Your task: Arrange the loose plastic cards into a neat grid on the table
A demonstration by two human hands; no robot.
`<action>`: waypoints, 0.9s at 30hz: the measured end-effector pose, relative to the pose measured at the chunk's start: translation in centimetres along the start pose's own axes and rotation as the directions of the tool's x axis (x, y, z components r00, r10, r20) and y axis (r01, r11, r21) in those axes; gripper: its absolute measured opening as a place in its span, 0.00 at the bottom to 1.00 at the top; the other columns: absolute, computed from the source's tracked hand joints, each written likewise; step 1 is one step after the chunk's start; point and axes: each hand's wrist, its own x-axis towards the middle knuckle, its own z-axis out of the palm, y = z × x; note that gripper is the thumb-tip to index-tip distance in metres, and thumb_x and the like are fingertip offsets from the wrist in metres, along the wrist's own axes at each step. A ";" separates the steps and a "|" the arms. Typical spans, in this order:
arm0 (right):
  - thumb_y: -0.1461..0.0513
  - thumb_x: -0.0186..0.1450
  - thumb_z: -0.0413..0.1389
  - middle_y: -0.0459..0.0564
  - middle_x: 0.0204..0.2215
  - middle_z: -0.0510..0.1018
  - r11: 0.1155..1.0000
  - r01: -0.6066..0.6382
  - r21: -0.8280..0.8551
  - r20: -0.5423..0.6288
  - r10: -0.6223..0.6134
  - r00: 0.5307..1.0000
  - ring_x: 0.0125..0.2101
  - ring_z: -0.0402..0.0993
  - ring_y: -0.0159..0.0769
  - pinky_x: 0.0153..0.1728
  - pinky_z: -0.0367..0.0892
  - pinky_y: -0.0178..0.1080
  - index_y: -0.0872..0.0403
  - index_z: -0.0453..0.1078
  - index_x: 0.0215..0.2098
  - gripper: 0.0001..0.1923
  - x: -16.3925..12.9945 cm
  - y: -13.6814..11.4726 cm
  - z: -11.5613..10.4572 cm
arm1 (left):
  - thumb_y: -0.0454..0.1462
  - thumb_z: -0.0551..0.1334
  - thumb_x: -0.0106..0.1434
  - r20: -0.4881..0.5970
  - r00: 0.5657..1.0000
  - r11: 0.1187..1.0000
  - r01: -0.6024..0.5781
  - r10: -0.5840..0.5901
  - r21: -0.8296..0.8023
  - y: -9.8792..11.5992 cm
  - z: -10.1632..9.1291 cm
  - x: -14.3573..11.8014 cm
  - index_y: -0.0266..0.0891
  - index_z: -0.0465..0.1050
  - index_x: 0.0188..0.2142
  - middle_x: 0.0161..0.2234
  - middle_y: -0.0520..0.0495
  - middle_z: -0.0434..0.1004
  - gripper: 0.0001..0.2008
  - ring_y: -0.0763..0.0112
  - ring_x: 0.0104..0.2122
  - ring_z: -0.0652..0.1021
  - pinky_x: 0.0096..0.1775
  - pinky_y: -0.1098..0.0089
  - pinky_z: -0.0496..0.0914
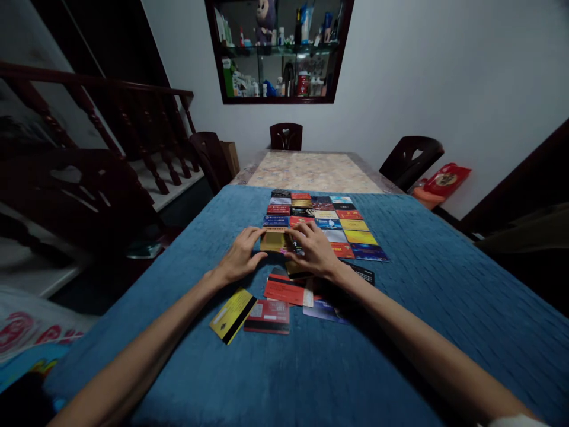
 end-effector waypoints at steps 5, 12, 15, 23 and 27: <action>0.56 0.61 0.62 0.56 0.44 0.76 0.998 -0.040 0.043 0.052 0.038 0.998 0.45 0.63 0.47 0.48 0.65 0.48 0.54 0.71 0.46 0.17 0.0 0.2 0.9 | 0.35 0.65 0.60 0.093 0.993 0.995 0.080 -0.076 -0.050 -1.0 0.8 0.4 0.38 0.67 0.53 0.48 0.41 0.71 0.21 0.58 0.51 0.72 0.55 0.55 0.67; 0.55 0.61 0.62 0.55 0.42 0.77 0.993 -0.115 0.024 0.097 0.113 0.989 0.45 0.65 0.47 0.47 0.65 0.47 0.54 0.72 0.41 0.14 -0.2 0.4 1.7 | 0.37 0.63 0.59 0.151 0.983 0.994 0.109 -0.104 -0.022 -1.4 1.3 1.0 0.37 0.69 0.49 0.45 0.42 0.71 0.18 0.59 0.46 0.73 0.51 0.56 0.69; 0.55 0.61 0.62 0.54 0.41 0.77 0.991 -0.135 0.016 0.110 0.133 0.985 0.44 0.65 0.47 0.45 0.65 0.47 0.53 0.73 0.41 0.13 -0.2 0.5 2.0 | 0.38 0.63 0.59 0.163 0.979 0.992 0.125 -0.122 -0.006 -1.7 1.5 1.2 0.38 0.70 0.48 0.44 0.43 0.71 0.17 0.59 0.44 0.74 0.50 0.57 0.69; 0.53 0.62 0.62 0.53 0.39 0.77 0.986 -0.170 -0.001 0.163 0.167 0.972 0.41 0.65 0.45 0.43 0.64 0.45 0.53 0.74 0.38 0.12 0.0 0.4 2.2 | 0.39 0.63 0.58 0.156 0.970 0.983 0.185 -0.184 0.011 -2.3 2.2 1.2 0.37 0.71 0.50 0.43 0.43 0.71 0.20 0.59 0.44 0.73 0.48 0.58 0.70; 0.53 0.62 0.62 0.54 0.38 0.77 0.987 -0.163 0.001 0.172 0.161 0.972 0.42 0.65 0.45 0.44 0.64 0.45 0.53 0.75 0.39 0.13 0.1 0.4 2.2 | 0.39 0.63 0.59 0.138 0.972 0.981 0.193 -0.191 -0.002 -2.5 2.5 0.9 0.37 0.71 0.51 0.44 0.43 0.71 0.20 0.59 0.44 0.74 0.48 0.58 0.70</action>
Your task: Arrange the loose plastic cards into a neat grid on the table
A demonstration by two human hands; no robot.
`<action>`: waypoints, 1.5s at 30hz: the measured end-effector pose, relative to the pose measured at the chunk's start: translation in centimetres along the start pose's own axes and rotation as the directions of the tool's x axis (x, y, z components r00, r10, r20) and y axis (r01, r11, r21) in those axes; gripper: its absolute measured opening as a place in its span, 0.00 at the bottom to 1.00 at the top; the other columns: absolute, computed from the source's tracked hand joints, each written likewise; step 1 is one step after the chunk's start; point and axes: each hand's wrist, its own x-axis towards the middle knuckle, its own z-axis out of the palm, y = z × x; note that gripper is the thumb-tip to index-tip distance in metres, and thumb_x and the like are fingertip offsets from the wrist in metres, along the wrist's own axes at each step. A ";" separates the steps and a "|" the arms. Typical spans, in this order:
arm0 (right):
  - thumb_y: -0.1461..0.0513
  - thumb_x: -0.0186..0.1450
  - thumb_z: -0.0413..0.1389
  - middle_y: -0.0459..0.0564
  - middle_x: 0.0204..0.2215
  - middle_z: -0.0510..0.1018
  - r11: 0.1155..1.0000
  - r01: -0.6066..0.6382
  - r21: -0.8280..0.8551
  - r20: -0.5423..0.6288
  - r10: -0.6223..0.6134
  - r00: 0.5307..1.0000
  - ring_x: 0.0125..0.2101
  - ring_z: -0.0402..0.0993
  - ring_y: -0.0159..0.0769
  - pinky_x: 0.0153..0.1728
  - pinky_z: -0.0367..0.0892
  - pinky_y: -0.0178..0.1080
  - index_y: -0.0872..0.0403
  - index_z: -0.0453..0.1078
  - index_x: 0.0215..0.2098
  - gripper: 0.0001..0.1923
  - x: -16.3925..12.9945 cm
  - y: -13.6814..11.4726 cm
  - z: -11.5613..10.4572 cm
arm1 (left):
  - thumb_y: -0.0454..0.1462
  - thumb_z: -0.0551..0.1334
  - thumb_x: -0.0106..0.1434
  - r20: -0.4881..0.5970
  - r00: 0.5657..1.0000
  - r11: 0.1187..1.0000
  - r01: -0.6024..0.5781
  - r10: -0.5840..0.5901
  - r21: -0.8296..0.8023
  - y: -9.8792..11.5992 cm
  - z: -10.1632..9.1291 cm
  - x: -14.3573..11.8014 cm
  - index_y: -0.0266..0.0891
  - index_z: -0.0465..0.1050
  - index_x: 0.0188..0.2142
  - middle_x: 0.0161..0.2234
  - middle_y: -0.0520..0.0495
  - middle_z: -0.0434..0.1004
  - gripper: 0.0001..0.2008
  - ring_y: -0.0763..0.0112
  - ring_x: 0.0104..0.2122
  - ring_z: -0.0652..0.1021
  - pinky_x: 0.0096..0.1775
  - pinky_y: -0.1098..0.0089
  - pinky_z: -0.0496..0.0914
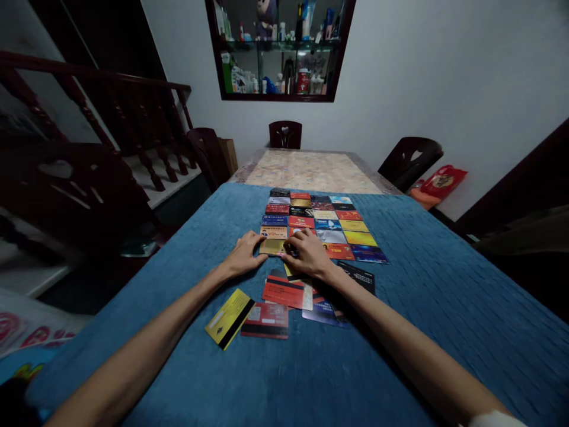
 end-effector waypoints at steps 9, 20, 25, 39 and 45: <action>0.52 0.63 0.62 0.54 0.38 0.78 0.999 0.031 -0.009 0.007 -0.031 0.999 0.43 0.65 0.46 0.43 0.64 0.46 0.53 0.76 0.40 0.13 0.1 0.2 0.2 | 0.39 0.62 0.59 -0.056 0.998 1.000 0.014 -0.012 0.027 0.0 0.8 -0.3 0.39 0.72 0.53 0.44 0.43 0.72 0.21 0.56 0.47 0.73 0.51 0.54 0.67; 0.52 0.65 0.61 0.55 0.39 0.78 0.999 0.036 -0.031 0.043 -0.035 0.998 0.43 0.65 0.46 0.45 0.65 0.47 0.54 0.77 0.41 0.14 0.0 0.0 -0.2 | 0.40 0.61 0.62 -0.035 0.999 0.996 0.011 -0.008 0.087 0.3 0.7 -0.5 0.38 0.72 0.52 0.46 0.41 0.72 0.19 0.55 0.49 0.72 0.53 0.53 0.66; 0.50 0.67 0.58 0.56 0.39 0.78 0.999 0.038 -0.036 0.055 -0.036 0.998 0.44 0.65 0.46 0.45 0.64 0.47 0.55 0.77 0.42 0.17 0.0 0.1 -0.1 | 0.39 0.61 0.62 -0.040 0.999 0.996 -0.004 0.008 0.092 0.5 0.6 -0.6 0.39 0.73 0.50 0.45 0.41 0.72 0.17 0.56 0.48 0.73 0.52 0.54 0.67; 0.51 0.67 0.57 0.56 0.42 0.78 0.998 0.001 -0.066 0.116 0.006 0.993 0.47 0.64 0.47 0.46 0.61 0.46 0.53 0.77 0.45 0.17 0.0 -0.3 -0.6 | 0.39 0.59 0.64 -0.066 0.996 0.990 -0.055 0.064 0.133 0.3 0.7 -0.7 0.37 0.74 0.46 0.45 0.40 0.73 0.13 0.56 0.48 0.73 0.51 0.54 0.68; 0.50 0.67 0.57 0.55 0.42 0.78 0.996 0.002 -0.084 0.112 0.008 0.994 0.47 0.64 0.47 0.45 0.61 0.46 0.52 0.77 0.44 0.16 0.0 -0.2 -0.7 | 0.38 0.59 0.64 -0.074 0.995 0.987 -0.062 0.073 0.145 0.2 0.8 -0.7 0.37 0.74 0.46 0.44 0.41 0.73 0.12 0.56 0.47 0.73 0.50 0.54 0.69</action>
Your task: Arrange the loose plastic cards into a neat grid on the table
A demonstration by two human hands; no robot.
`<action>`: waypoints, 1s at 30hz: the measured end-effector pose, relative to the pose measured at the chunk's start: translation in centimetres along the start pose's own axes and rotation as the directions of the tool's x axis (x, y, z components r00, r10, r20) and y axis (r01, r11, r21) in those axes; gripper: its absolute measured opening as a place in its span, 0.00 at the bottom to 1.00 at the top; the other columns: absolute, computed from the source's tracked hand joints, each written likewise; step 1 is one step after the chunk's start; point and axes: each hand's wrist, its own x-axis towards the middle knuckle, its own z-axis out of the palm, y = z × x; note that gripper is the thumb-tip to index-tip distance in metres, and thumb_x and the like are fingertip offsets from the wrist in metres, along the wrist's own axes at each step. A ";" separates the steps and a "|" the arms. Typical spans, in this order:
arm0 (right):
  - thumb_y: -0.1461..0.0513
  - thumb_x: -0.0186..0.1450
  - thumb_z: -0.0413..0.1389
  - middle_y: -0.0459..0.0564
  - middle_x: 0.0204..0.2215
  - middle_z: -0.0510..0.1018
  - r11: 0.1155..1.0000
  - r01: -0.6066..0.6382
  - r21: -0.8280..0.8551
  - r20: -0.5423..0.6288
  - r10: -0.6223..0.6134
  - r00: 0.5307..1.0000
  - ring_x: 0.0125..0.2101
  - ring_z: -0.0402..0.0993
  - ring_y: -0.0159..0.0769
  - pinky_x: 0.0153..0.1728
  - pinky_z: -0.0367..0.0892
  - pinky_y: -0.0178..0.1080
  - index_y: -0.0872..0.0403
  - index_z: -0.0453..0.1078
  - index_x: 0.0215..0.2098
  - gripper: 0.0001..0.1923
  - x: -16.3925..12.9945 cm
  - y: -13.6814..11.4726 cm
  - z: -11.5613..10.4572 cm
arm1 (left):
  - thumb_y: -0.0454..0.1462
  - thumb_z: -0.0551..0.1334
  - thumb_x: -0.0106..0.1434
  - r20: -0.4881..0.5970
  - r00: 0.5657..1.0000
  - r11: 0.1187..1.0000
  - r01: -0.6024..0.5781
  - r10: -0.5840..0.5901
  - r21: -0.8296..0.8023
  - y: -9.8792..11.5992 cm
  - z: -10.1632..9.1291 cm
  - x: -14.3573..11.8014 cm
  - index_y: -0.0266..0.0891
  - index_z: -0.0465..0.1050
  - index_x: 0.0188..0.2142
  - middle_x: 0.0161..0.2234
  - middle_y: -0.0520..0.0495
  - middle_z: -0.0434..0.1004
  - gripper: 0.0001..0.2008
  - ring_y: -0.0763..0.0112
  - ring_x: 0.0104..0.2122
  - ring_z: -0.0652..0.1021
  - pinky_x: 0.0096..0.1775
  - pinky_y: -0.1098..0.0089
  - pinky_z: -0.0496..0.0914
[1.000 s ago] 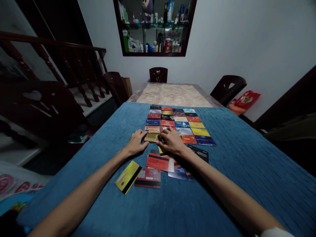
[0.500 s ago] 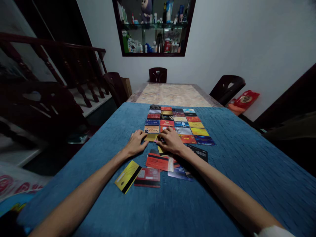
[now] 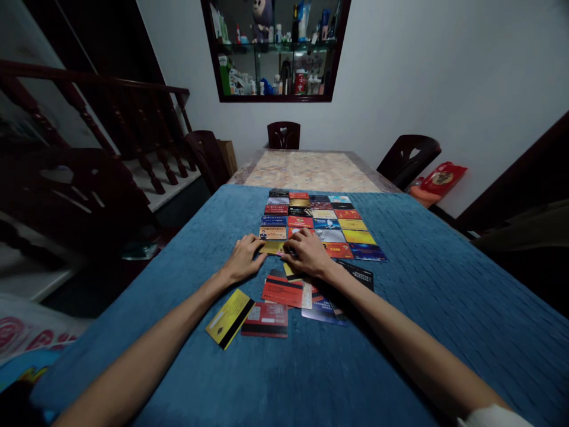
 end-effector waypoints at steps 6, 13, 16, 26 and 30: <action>0.53 0.68 0.56 0.56 0.42 0.78 1.000 -0.002 -0.026 0.018 0.002 1.000 0.46 0.65 0.48 0.43 0.60 0.45 0.52 0.77 0.43 0.14 -0.1 -0.2 -0.4 | 0.37 0.59 0.64 0.004 1.000 1.000 -0.003 0.003 -0.003 -0.1 0.0 0.0 0.37 0.73 0.45 0.44 0.41 0.73 0.11 0.57 0.46 0.73 0.50 0.55 0.69; 0.54 0.68 0.56 0.56 0.43 0.79 1.000 -0.019 -0.004 0.045 0.019 0.999 0.47 0.65 0.48 0.45 0.61 0.46 0.53 0.77 0.44 0.14 0.0 -0.2 -0.4 | 0.36 0.60 0.64 -0.008 1.000 1.000 -0.009 0.008 -0.018 -0.1 0.1 0.0 0.37 0.73 0.44 0.42 0.42 0.73 0.09 0.58 0.45 0.73 0.49 0.57 0.69; 0.54 0.68 0.57 0.56 0.43 0.79 1.000 -0.011 0.010 0.043 0.011 0.999 0.47 0.65 0.48 0.46 0.62 0.47 0.52 0.77 0.44 0.13 0.1 0.0 -0.1 | 0.36 0.60 0.64 -0.014 1.000 1.000 -0.011 0.010 -0.023 -0.2 0.1 0.0 0.38 0.73 0.44 0.42 0.43 0.73 0.09 0.59 0.45 0.73 0.49 0.57 0.68; 0.54 0.67 0.59 0.54 0.44 0.79 0.998 -0.028 0.053 0.040 0.026 0.999 0.47 0.65 0.47 0.46 0.61 0.45 0.52 0.77 0.45 0.13 0.1 0.3 0.1 | 0.36 0.60 0.64 -0.013 1.000 1.000 -0.002 0.002 -0.015 -0.3 0.2 0.0 0.39 0.73 0.43 0.42 0.43 0.72 0.09 0.60 0.45 0.73 0.49 0.58 0.68; 0.54 0.67 0.58 0.55 0.44 0.79 0.998 -0.029 0.048 0.047 0.027 0.999 0.47 0.65 0.47 0.47 0.61 0.46 0.52 0.77 0.45 0.13 0.0 0.2 -0.2 | 0.36 0.60 0.64 -0.019 1.000 1.000 -0.003 0.003 -0.010 -0.2 0.2 0.0 0.39 0.73 0.43 0.42 0.44 0.73 0.08 0.60 0.44 0.73 0.49 0.58 0.68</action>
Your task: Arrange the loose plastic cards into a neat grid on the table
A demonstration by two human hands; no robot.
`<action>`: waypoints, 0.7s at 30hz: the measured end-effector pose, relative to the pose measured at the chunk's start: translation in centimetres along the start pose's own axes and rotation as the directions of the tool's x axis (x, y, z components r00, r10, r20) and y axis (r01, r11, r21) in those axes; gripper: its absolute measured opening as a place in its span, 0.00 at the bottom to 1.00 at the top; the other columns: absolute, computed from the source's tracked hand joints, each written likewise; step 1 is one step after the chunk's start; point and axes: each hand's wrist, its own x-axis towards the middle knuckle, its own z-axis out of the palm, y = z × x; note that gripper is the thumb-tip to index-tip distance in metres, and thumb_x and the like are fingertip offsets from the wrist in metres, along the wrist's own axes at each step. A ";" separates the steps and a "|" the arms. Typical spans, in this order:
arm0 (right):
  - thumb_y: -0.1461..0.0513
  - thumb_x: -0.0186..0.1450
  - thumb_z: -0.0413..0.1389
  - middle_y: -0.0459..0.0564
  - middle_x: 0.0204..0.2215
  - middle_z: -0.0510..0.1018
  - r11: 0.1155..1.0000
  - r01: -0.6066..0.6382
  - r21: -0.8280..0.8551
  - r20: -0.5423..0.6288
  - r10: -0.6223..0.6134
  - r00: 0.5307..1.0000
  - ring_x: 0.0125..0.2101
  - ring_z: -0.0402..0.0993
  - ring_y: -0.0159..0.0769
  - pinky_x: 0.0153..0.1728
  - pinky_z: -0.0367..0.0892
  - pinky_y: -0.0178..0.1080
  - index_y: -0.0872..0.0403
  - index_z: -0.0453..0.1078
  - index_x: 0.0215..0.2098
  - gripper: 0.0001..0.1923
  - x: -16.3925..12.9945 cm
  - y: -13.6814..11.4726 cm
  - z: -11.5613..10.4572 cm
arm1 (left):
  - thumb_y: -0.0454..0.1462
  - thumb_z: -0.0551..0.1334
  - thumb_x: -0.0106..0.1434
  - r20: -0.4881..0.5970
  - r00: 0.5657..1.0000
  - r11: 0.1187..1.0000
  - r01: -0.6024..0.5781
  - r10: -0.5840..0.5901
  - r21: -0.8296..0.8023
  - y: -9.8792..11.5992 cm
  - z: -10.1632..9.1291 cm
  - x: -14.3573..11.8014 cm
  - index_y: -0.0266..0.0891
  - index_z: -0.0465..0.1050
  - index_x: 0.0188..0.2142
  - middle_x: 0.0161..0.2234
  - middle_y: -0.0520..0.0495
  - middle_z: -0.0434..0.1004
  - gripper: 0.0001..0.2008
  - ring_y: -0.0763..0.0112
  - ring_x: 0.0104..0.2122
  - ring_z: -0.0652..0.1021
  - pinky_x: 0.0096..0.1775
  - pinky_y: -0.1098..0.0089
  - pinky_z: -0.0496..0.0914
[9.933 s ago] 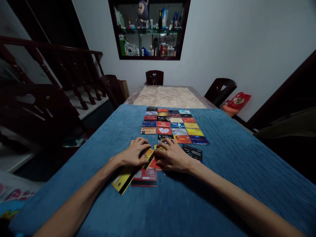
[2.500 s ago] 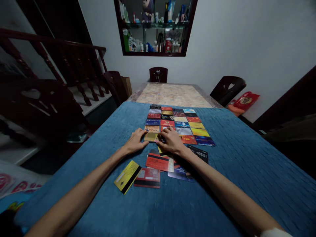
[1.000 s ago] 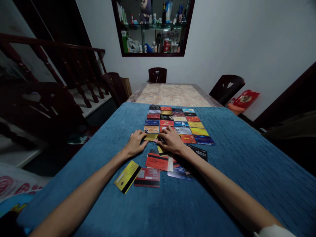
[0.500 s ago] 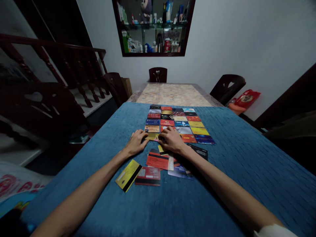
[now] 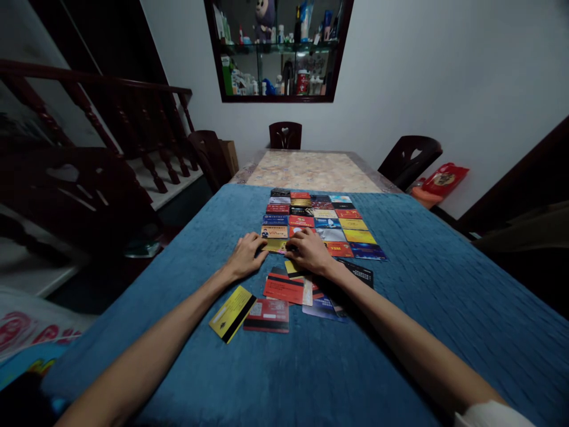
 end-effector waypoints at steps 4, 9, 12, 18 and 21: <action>0.53 0.68 0.58 0.55 0.45 0.79 1.000 0.002 0.002 -0.021 -0.002 1.000 0.48 0.65 0.48 0.46 0.61 0.46 0.52 0.76 0.47 0.15 -0.1 0.1 -0.5 | 0.36 0.60 0.64 -0.006 1.000 1.000 -0.007 0.007 0.003 0.2 -0.1 -0.1 0.38 0.72 0.43 0.42 0.43 0.72 0.09 0.60 0.45 0.73 0.49 0.57 0.68; 0.56 0.68 0.57 0.53 0.43 0.80 1.000 -0.020 0.022 -0.075 0.021 0.997 0.46 0.65 0.47 0.43 0.60 0.45 0.51 0.77 0.44 0.11 -0.2 0.2 -1.5 | 0.37 0.60 0.65 -0.017 1.000 1.000 -0.012 0.012 0.002 0.5 -0.3 -0.1 0.38 0.73 0.43 0.42 0.43 0.73 0.08 0.60 0.45 0.73 0.48 0.57 0.67; 0.58 0.68 0.56 0.52 0.40 0.81 1.000 -0.028 0.009 -0.099 0.028 0.995 0.45 0.65 0.47 0.40 0.59 0.43 0.51 0.77 0.41 0.09 -0.6 0.2 -2.3 | 0.37 0.59 0.66 -0.038 0.999 1.000 -0.010 0.011 0.024 0.8 -0.5 -0.2 0.38 0.73 0.42 0.43 0.43 0.73 0.08 0.59 0.44 0.72 0.48 0.58 0.67; 0.61 0.68 0.56 0.51 0.38 0.81 1.000 0.025 -0.016 -0.102 -0.027 0.994 0.43 0.65 0.45 0.41 0.58 0.44 0.51 0.77 0.38 0.07 -3.2 0.5 -3.4 | 0.35 0.59 0.66 -0.103 0.994 0.998 -0.022 0.027 0.054 1.3 -1.1 -0.2 0.37 0.75 0.41 0.42 0.42 0.74 0.08 0.59 0.44 0.72 0.47 0.58 0.67; 0.61 0.68 0.55 0.51 0.38 0.81 0.999 0.036 -0.001 -0.113 -0.036 0.993 0.43 0.65 0.45 0.43 0.59 0.45 0.51 0.77 0.38 0.07 -5.2 1.0 -3.4 | 0.34 0.58 0.66 -0.121 0.991 0.998 -0.051 0.056 0.046 2.0 -1.4 -0.1 0.37 0.76 0.40 0.42 0.42 0.76 0.08 0.59 0.44 0.72 0.47 0.57 0.66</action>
